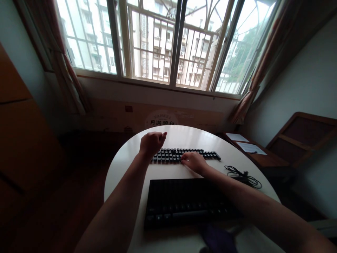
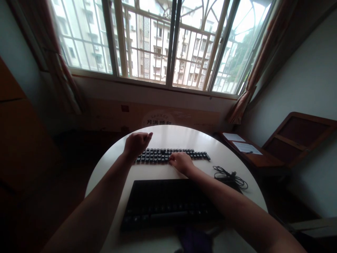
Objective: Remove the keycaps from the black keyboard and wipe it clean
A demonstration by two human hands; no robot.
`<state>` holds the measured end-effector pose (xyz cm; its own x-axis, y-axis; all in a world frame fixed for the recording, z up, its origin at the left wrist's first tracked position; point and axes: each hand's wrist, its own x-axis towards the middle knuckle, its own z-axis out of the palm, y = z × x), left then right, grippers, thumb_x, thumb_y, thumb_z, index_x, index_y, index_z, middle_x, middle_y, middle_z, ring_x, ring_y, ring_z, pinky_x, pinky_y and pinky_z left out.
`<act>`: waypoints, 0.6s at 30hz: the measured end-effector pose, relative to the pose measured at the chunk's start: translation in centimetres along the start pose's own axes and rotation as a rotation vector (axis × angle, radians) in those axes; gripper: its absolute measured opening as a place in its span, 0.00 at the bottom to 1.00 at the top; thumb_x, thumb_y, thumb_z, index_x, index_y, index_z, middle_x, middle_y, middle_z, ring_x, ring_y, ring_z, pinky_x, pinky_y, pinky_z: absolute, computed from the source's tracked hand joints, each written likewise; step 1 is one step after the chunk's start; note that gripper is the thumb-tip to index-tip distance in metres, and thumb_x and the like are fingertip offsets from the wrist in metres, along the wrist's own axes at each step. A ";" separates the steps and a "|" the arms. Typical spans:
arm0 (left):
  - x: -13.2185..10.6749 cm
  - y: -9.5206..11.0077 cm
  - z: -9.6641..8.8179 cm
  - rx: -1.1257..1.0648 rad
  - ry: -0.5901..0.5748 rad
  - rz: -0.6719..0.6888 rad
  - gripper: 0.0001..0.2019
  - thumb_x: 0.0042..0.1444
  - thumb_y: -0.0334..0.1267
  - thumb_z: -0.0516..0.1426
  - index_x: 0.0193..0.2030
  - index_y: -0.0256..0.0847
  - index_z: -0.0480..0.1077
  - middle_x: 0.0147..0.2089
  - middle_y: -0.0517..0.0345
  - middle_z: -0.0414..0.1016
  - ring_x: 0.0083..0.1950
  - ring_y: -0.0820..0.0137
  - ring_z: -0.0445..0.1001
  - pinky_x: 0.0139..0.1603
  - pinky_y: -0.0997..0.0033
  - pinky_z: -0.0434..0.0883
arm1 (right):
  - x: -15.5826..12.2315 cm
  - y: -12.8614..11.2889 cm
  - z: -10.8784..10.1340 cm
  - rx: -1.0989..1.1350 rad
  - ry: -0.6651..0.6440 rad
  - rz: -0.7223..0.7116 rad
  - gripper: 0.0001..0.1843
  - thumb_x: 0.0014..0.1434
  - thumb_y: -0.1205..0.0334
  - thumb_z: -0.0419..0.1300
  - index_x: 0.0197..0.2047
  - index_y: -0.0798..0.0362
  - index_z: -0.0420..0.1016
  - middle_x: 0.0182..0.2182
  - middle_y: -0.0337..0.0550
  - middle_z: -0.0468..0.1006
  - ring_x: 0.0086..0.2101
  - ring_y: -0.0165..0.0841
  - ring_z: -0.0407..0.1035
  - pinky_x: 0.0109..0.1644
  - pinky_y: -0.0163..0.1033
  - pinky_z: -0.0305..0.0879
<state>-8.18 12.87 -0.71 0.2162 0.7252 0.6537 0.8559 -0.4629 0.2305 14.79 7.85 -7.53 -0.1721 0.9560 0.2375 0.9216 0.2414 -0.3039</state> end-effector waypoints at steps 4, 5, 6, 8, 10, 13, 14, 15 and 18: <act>0.0 0.0 -0.1 -0.014 -0.004 0.004 0.27 0.67 0.51 0.46 0.23 0.40 0.73 0.27 0.51 0.77 0.30 0.65 0.69 0.29 0.68 0.52 | -0.1 -0.3 -0.4 0.013 0.019 0.000 0.06 0.57 0.61 0.65 0.39 0.46 0.83 0.37 0.40 0.85 0.40 0.39 0.78 0.43 0.37 0.67; 0.0 0.0 -0.1 -0.018 -0.004 0.004 0.27 0.67 0.51 0.46 0.23 0.40 0.73 0.27 0.51 0.76 0.30 0.65 0.69 0.29 0.68 0.52 | -0.3 -0.5 -0.8 0.015 0.027 0.000 0.06 0.58 0.61 0.65 0.39 0.46 0.82 0.37 0.40 0.85 0.40 0.39 0.78 0.43 0.37 0.67; 0.0 0.0 -0.1 -0.020 -0.002 0.004 0.27 0.67 0.51 0.46 0.23 0.40 0.73 0.27 0.51 0.76 0.30 0.65 0.69 0.29 0.68 0.52 | -0.6 -0.6 -1.4 0.020 0.044 -0.003 0.07 0.59 0.60 0.64 0.40 0.47 0.82 0.37 0.40 0.84 0.40 0.38 0.78 0.43 0.37 0.67; 0.0 0.0 -0.2 -0.022 0.004 0.004 0.27 0.67 0.51 0.46 0.22 0.40 0.72 0.26 0.51 0.75 0.29 0.65 0.68 0.29 0.68 0.51 | -1.7 -0.8 -2.9 0.054 0.109 -0.031 0.10 0.63 0.57 0.59 0.41 0.49 0.82 0.38 0.43 0.84 0.40 0.39 0.77 0.45 0.39 0.68; 0.0 0.0 -0.2 -0.021 0.010 0.003 0.28 0.67 0.52 0.46 0.22 0.40 0.71 0.26 0.52 0.75 0.29 0.66 0.67 0.29 0.68 0.51 | -3.4 -0.7 -5.0 0.173 0.234 -0.111 0.16 0.67 0.55 0.54 0.40 0.52 0.81 0.38 0.47 0.83 0.39 0.40 0.76 0.45 0.41 0.68; 0.0 0.1 -0.1 -0.019 0.006 0.013 0.28 0.67 0.52 0.45 0.22 0.40 0.71 0.25 0.52 0.74 0.28 0.66 0.67 0.29 0.68 0.51 | -6.6 0.5 -8.2 0.387 0.353 -0.100 0.24 0.70 0.49 0.48 0.41 0.54 0.81 0.35 0.49 0.82 0.37 0.40 0.75 0.43 0.43 0.70; 0.0 0.1 -0.1 -0.018 0.004 0.020 0.28 0.67 0.52 0.45 0.22 0.40 0.71 0.25 0.52 0.74 0.28 0.66 0.67 0.29 0.68 0.51 | -7.8 1.2 -9.0 0.443 0.364 -0.057 0.28 0.70 0.46 0.45 0.42 0.54 0.81 0.32 0.49 0.81 0.34 0.39 0.75 0.41 0.43 0.70; 0.0 0.2 0.0 -0.016 0.003 0.027 0.27 0.66 0.52 0.45 0.22 0.40 0.71 0.25 0.52 0.74 0.28 0.66 0.66 0.29 0.68 0.50 | -8.9 1.9 -9.7 0.492 0.368 -0.025 0.32 0.70 0.42 0.42 0.42 0.53 0.81 0.32 0.49 0.80 0.33 0.39 0.74 0.40 0.43 0.70; 0.0 0.4 0.1 -0.012 0.002 0.050 0.27 0.66 0.52 0.46 0.21 0.40 0.70 0.25 0.52 0.73 0.28 0.66 0.66 0.29 0.68 0.50 | -12.1 4.1 -10.6 0.719 0.361 0.147 0.40 0.67 0.33 0.36 0.34 0.52 0.80 0.23 0.45 0.74 0.25 0.35 0.70 0.31 0.41 0.69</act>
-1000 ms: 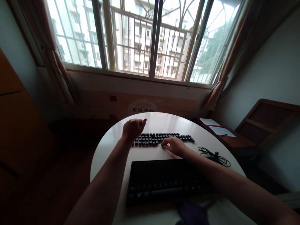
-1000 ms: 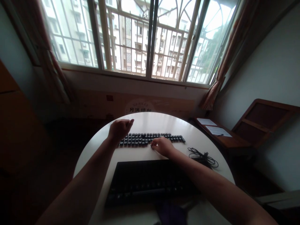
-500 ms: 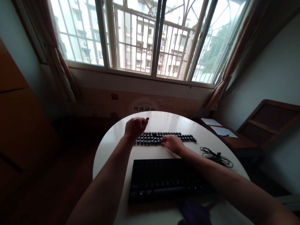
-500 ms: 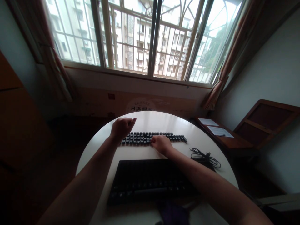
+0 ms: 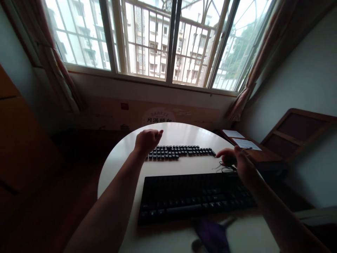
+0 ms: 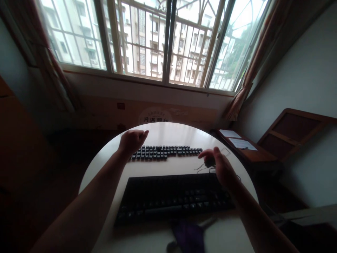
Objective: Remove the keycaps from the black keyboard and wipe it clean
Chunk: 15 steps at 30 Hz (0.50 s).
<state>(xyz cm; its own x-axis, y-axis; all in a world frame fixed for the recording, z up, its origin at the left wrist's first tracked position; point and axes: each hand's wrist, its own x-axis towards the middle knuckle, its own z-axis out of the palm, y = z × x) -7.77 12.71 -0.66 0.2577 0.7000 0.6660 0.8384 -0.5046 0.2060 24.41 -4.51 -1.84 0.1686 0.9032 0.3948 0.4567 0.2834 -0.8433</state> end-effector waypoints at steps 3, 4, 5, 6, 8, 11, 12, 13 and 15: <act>0.1 0.6 0.1 -0.011 -0.012 0.030 0.26 0.65 0.52 0.47 0.20 0.40 0.68 0.23 0.54 0.71 0.26 0.67 0.64 0.29 0.67 0.51 | -2.1 1.1 -1.2 0.226 -0.125 0.278 0.40 0.63 0.28 0.38 0.32 0.52 0.76 0.13 0.36 0.62 0.14 0.31 0.60 0.20 0.37 0.63; 0.1 0.8 0.1 -0.020 -0.025 0.046 0.26 0.64 0.51 0.47 0.19 0.40 0.67 0.21 0.54 0.69 0.26 0.68 0.63 0.29 0.67 0.51 | -2.7 1.2 -1.3 0.269 -0.162 0.331 0.37 0.62 0.28 0.44 0.34 0.53 0.76 0.14 0.36 0.64 0.15 0.30 0.61 0.19 0.36 0.62; 0.1 1.2 0.1 -0.030 -0.044 0.067 0.26 0.64 0.51 0.48 0.18 0.40 0.66 0.20 0.55 0.68 0.25 0.68 0.62 0.29 0.67 0.51 | -3.2 1.3 -1.2 0.291 -0.189 0.359 0.32 0.60 0.30 0.51 0.37 0.53 0.75 0.17 0.37 0.68 0.17 0.30 0.63 0.19 0.35 0.62; 0.1 1.5 0.1 -0.041 -0.069 0.096 0.26 0.63 0.51 0.48 0.17 0.40 0.65 0.20 0.56 0.66 0.24 0.69 0.60 0.29 0.67 0.51 | -3.6 1.3 -1.1 0.300 -0.216 0.366 0.28 0.58 0.33 0.58 0.41 0.53 0.74 0.21 0.37 0.71 0.19 0.30 0.66 0.20 0.34 0.64; 0.1 2.4 0.1 -0.055 -0.136 0.167 0.25 0.62 0.51 0.49 0.16 0.41 0.63 0.18 0.57 0.63 0.23 0.70 0.58 0.29 0.67 0.50 | -4.2 1.1 -0.6 0.314 -0.267 0.352 0.24 0.54 0.43 0.66 0.45 0.52 0.72 0.26 0.37 0.73 0.23 0.30 0.68 0.20 0.32 0.65; -0.1 3.9 -0.2 -0.075 -0.296 0.255 0.25 0.61 0.51 0.51 0.16 0.41 0.62 0.17 0.60 0.60 0.22 0.72 0.55 0.28 0.68 0.50 | -4.5 0.7 0.4 0.352 -0.315 0.338 0.16 0.55 0.51 0.63 0.42 0.52 0.71 0.21 0.32 0.68 0.18 0.26 0.61 0.17 0.29 0.57; -0.2 4.4 -0.3 -0.099 -0.387 0.266 0.24 0.60 0.51 0.52 0.16 0.41 0.63 0.17 0.60 0.59 0.21 0.72 0.55 0.27 0.68 0.50 | -4.4 0.6 0.9 0.364 -0.312 0.336 0.13 0.56 0.53 0.61 0.40 0.52 0.70 0.19 0.30 0.65 0.16 0.24 0.57 0.16 0.28 0.52; -0.3 5.0 -0.5 -0.135 -0.500 0.268 0.24 0.60 0.52 0.52 0.17 0.41 0.63 0.16 0.61 0.59 0.21 0.73 0.54 0.26 0.68 0.50 | -4.4 0.6 1.4 0.371 -0.303 0.333 0.10 0.56 0.55 0.60 0.38 0.52 0.69 0.17 0.28 0.62 0.14 0.23 0.53 0.15 0.28 0.48; -0.7 6.3 -0.7 -0.247 -0.785 0.273 0.23 0.58 0.53 0.54 0.18 0.41 0.64 0.17 0.63 0.60 0.20 0.74 0.54 0.25 0.70 0.52 | -4.3 0.7 2.4 0.370 -0.274 0.328 0.08 0.54 0.58 0.58 0.34 0.53 0.67 0.14 0.27 0.59 0.14 0.22 0.50 0.15 0.27 0.43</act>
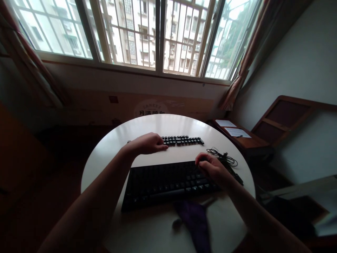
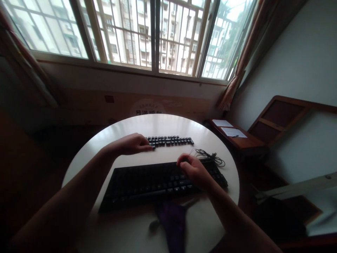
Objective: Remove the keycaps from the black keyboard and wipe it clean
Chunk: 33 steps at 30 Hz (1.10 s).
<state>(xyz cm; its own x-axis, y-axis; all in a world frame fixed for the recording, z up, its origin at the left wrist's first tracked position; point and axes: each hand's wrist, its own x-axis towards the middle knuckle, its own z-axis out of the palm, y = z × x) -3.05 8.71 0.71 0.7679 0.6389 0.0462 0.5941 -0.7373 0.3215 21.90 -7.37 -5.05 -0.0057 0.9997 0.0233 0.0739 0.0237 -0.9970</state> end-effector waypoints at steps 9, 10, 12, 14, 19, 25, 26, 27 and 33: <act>0.4 4.7 1.4 -0.072 -0.614 0.124 0.16 0.53 0.50 0.60 0.27 0.39 0.74 0.22 0.62 0.71 0.22 0.73 0.64 0.23 0.73 0.58 | 0.4 2.9 1.3 -0.005 -0.006 -0.012 0.19 0.61 0.43 0.57 0.37 0.50 0.61 0.19 0.31 0.72 0.13 0.23 0.57 0.14 0.27 0.50; 0.4 4.9 1.6 -0.051 -0.636 0.133 0.16 0.53 0.50 0.60 0.27 0.39 0.74 0.22 0.62 0.71 0.23 0.74 0.64 0.23 0.73 0.58 | 0.4 3.1 1.2 -0.004 -0.014 -0.031 0.20 0.62 0.41 0.57 0.38 0.50 0.61 0.20 0.32 0.72 0.13 0.23 0.58 0.15 0.27 0.51; 0.6 5.2 2.0 -0.019 -0.663 0.132 0.16 0.53 0.50 0.60 0.27 0.39 0.74 0.22 0.62 0.71 0.22 0.73 0.64 0.23 0.72 0.59 | 0.2 3.3 0.9 -0.011 -0.028 -0.051 0.21 0.63 0.40 0.57 0.39 0.50 0.61 0.21 0.33 0.74 0.13 0.23 0.59 0.15 0.27 0.52; 0.8 5.4 2.4 -0.021 -0.717 0.090 0.15 0.53 0.50 0.60 0.26 0.39 0.73 0.20 0.62 0.70 0.21 0.72 0.65 0.23 0.72 0.60 | 0.1 3.3 0.6 -0.033 -0.029 -0.061 0.21 0.63 0.40 0.58 0.38 0.50 0.62 0.21 0.33 0.74 0.14 0.23 0.59 0.16 0.27 0.52; 1.1 5.8 3.3 -0.132 -0.880 -0.044 0.14 0.55 0.43 0.59 0.23 0.40 0.68 0.18 0.62 0.69 0.20 0.70 0.69 0.22 0.71 0.65 | -0.4 3.6 0.5 -0.137 0.030 -0.127 0.19 0.62 0.45 0.61 0.33 0.51 0.65 0.15 0.31 0.68 0.16 0.25 0.60 0.19 0.28 0.54; 1.3 5.8 3.4 -0.214 -0.923 -0.081 0.14 0.59 0.39 0.57 0.22 0.38 0.67 0.19 0.61 0.70 0.20 0.71 0.70 0.22 0.73 0.67 | -0.2 3.7 1.0 -0.217 0.108 -0.149 0.17 0.66 0.49 0.56 0.30 0.51 0.65 0.14 0.31 0.67 0.16 0.25 0.60 0.22 0.30 0.56; 1.3 5.8 3.5 -0.226 -0.927 -0.088 0.14 0.59 0.38 0.57 0.22 0.38 0.68 0.19 0.61 0.71 0.20 0.71 0.71 0.22 0.74 0.67 | -0.1 3.6 1.0 -0.223 0.113 -0.149 0.17 0.66 0.49 0.56 0.30 0.51 0.65 0.14 0.31 0.68 0.16 0.25 0.60 0.22 0.30 0.57; 1.3 5.7 3.5 -0.234 -0.929 -0.090 0.14 0.60 0.38 0.56 0.23 0.38 0.68 0.19 0.60 0.71 0.20 0.71 0.71 0.22 0.74 0.67 | 0.1 3.6 1.0 -0.229 0.116 -0.146 0.17 0.66 0.49 0.56 0.30 0.51 0.65 0.14 0.32 0.68 0.16 0.25 0.60 0.22 0.30 0.57; 1.3 5.7 3.8 -0.227 -0.940 -0.081 0.15 0.62 0.39 0.55 0.24 0.37 0.69 0.20 0.60 0.72 0.21 0.72 0.72 0.23 0.75 0.68 | 0.9 3.6 0.8 -0.232 0.072 -0.083 0.18 0.66 0.48 0.54 0.29 0.51 0.63 0.13 0.32 0.68 0.14 0.25 0.58 0.20 0.30 0.54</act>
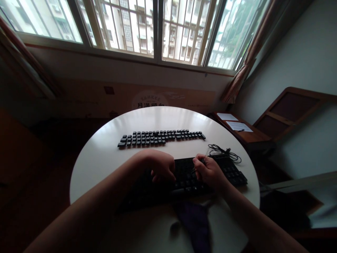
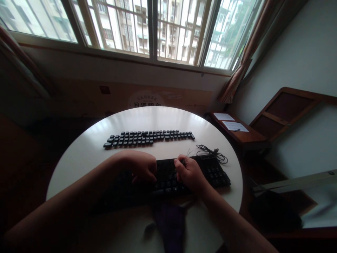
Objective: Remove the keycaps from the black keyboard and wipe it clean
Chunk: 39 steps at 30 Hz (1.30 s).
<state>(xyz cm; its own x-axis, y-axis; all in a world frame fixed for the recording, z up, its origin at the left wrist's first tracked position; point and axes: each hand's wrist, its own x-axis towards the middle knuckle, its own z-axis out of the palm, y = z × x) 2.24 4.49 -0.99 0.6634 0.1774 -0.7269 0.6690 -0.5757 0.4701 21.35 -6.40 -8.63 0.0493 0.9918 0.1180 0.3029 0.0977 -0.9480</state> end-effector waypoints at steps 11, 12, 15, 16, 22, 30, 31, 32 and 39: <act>-0.2 0.4 0.0 0.004 0.007 -0.010 0.15 0.60 0.37 0.55 0.22 0.38 0.68 0.18 0.60 0.71 0.21 0.71 0.72 0.24 0.73 0.67 | 0.1 -0.1 0.2 -0.039 -0.098 -0.025 0.19 0.69 0.49 0.50 0.29 0.51 0.62 0.15 0.32 0.66 0.17 0.27 0.60 0.22 0.31 0.56; -0.2 0.4 0.0 0.001 0.006 -0.011 0.15 0.60 0.37 0.55 0.22 0.38 0.68 0.19 0.60 0.71 0.21 0.70 0.72 0.24 0.73 0.68 | -0.1 -0.1 0.2 -0.066 -0.106 -0.036 0.19 0.69 0.49 0.49 0.30 0.51 0.62 0.15 0.32 0.66 0.17 0.27 0.59 0.22 0.31 0.56; -0.2 0.5 0.0 -0.008 0.006 -0.014 0.15 0.60 0.37 0.54 0.22 0.38 0.68 0.18 0.60 0.71 0.21 0.70 0.72 0.25 0.72 0.68 | -0.8 -0.4 0.3 -0.190 -0.132 -0.080 0.18 0.70 0.51 0.48 0.30 0.51 0.63 0.16 0.32 0.64 0.18 0.27 0.58 0.22 0.31 0.53; -0.3 0.6 0.0 -0.007 0.010 -0.013 0.15 0.60 0.37 0.54 0.22 0.38 0.68 0.18 0.60 0.71 0.21 0.70 0.72 0.25 0.72 0.68 | -0.9 -0.6 0.3 -0.235 -0.133 -0.104 0.18 0.70 0.51 0.48 0.30 0.50 0.62 0.17 0.32 0.63 0.18 0.27 0.58 0.22 0.32 0.52; -0.6 0.9 0.0 -0.003 0.028 -0.004 0.13 0.57 0.34 0.55 0.22 0.38 0.68 0.18 0.60 0.71 0.22 0.70 0.72 0.25 0.73 0.67 | -1.3 -1.4 0.5 -0.475 -0.111 -0.274 0.14 0.68 0.57 0.48 0.31 0.50 0.63 0.16 0.31 0.59 0.18 0.28 0.56 0.25 0.35 0.50; -0.2 0.6 0.0 -0.002 0.009 -0.017 0.13 0.58 0.34 0.53 0.22 0.39 0.68 0.19 0.60 0.72 0.22 0.69 0.73 0.27 0.71 0.69 | -1.1 -0.4 0.4 -0.116 -0.027 -0.074 0.19 0.69 0.48 0.49 0.30 0.50 0.63 0.15 0.32 0.63 0.16 0.27 0.57 0.20 0.32 0.53; -0.2 0.6 0.0 0.007 0.015 -0.014 0.13 0.58 0.34 0.53 0.21 0.39 0.68 0.19 0.60 0.72 0.22 0.69 0.73 0.27 0.70 0.69 | -1.0 -0.4 0.4 -0.049 0.023 -0.054 0.20 0.68 0.47 0.49 0.29 0.50 0.62 0.15 0.32 0.63 0.16 0.27 0.57 0.20 0.32 0.53; -0.2 0.6 0.1 0.018 0.023 -0.012 0.13 0.57 0.34 0.54 0.21 0.39 0.68 0.19 0.60 0.73 0.22 0.69 0.73 0.27 0.70 0.69 | -0.9 -0.3 0.3 0.011 0.077 -0.043 0.20 0.68 0.46 0.49 0.28 0.50 0.61 0.14 0.32 0.63 0.16 0.27 0.57 0.20 0.31 0.54; -0.5 0.6 0.1 0.040 0.042 -0.005 0.15 0.60 0.41 0.54 0.23 0.38 0.70 0.22 0.57 0.74 0.22 0.68 0.72 0.25 0.70 0.68 | -1.4 -0.3 0.4 0.080 0.094 -0.123 0.19 0.69 0.48 0.51 0.31 0.51 0.63 0.18 0.33 0.64 0.19 0.26 0.58 0.22 0.31 0.54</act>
<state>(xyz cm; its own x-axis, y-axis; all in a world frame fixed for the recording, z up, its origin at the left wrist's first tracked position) 2.29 4.01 -0.38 0.6741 0.2130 -0.7073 0.6589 -0.6062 0.4454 20.78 -7.77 -8.63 0.1062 0.9603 0.2579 0.2359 0.2277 -0.9447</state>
